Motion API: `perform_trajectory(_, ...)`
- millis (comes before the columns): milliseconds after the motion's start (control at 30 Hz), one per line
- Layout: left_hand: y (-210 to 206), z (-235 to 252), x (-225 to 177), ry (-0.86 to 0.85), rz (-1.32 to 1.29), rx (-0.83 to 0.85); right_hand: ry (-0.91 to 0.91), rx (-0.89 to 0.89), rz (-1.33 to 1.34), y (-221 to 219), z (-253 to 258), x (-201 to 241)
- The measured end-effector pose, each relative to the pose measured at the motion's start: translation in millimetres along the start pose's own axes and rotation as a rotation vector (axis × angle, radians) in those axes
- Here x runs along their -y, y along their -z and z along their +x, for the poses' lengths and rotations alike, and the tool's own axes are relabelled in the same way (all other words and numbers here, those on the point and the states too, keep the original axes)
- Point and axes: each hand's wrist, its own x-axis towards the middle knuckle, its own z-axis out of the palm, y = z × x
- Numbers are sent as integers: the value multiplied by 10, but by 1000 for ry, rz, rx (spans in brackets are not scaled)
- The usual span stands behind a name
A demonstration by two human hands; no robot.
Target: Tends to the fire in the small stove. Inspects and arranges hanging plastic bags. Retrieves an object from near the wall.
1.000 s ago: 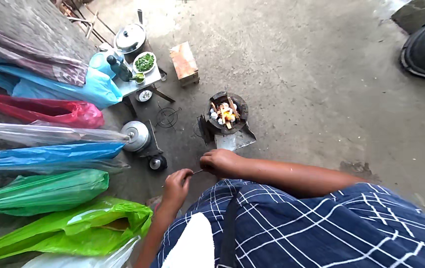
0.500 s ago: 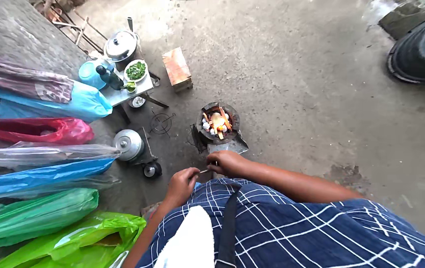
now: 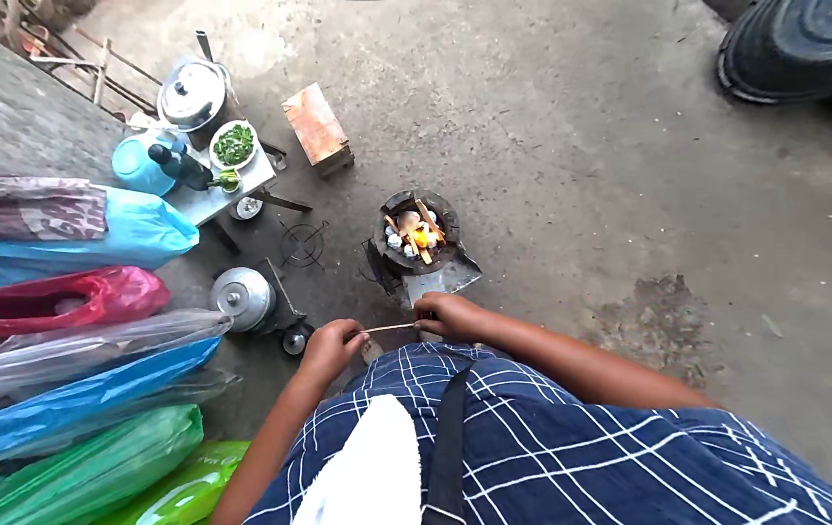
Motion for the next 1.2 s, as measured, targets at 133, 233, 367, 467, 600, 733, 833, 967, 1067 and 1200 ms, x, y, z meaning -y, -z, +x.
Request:
perform_trajectory(133, -51, 18, 49, -18, -49, 6, -20, -91, 131, -64, -28, -93)
perform_trajectory(233, -121, 6, 44, -24, -88, -48, -74, -162, 207, -105, -51, -129)
perform_trajectory(367, -229, -37, 77, -84, -174, -114, -116, -257, 284, -105, -23, -219)
perform_trajectory(467, -274, -70, 80, -79, -221, -111, -122, -219, 297, -83, 0, -280)
perform_trajectory(600, -355, -87, 110, -68, -256, -142, -70, -123, 333, -54, 41, -391)
perform_trajectory(733, -484, -111, 241, -1, -270, -294, -97, -109, 280, 212, -5, -448)
perform_trajectory(833, -525, -186, 398, 101, -271, -307, -152, -256, 230, 570, -21, -737)
perform_trajectory(967, -620, -336, 518, 268, -254, -143, -326, -455, 216, 1036, 123, -1245)
perform_trajectory(1067, -799, -434, 573, 352, -205, -30, -384, -544, 113, 1250, 437, -1685)
perform_trajectory(1200, -1024, -562, 650, 433, -132, 83, -488, -558, -26, 1346, 889, -2021)
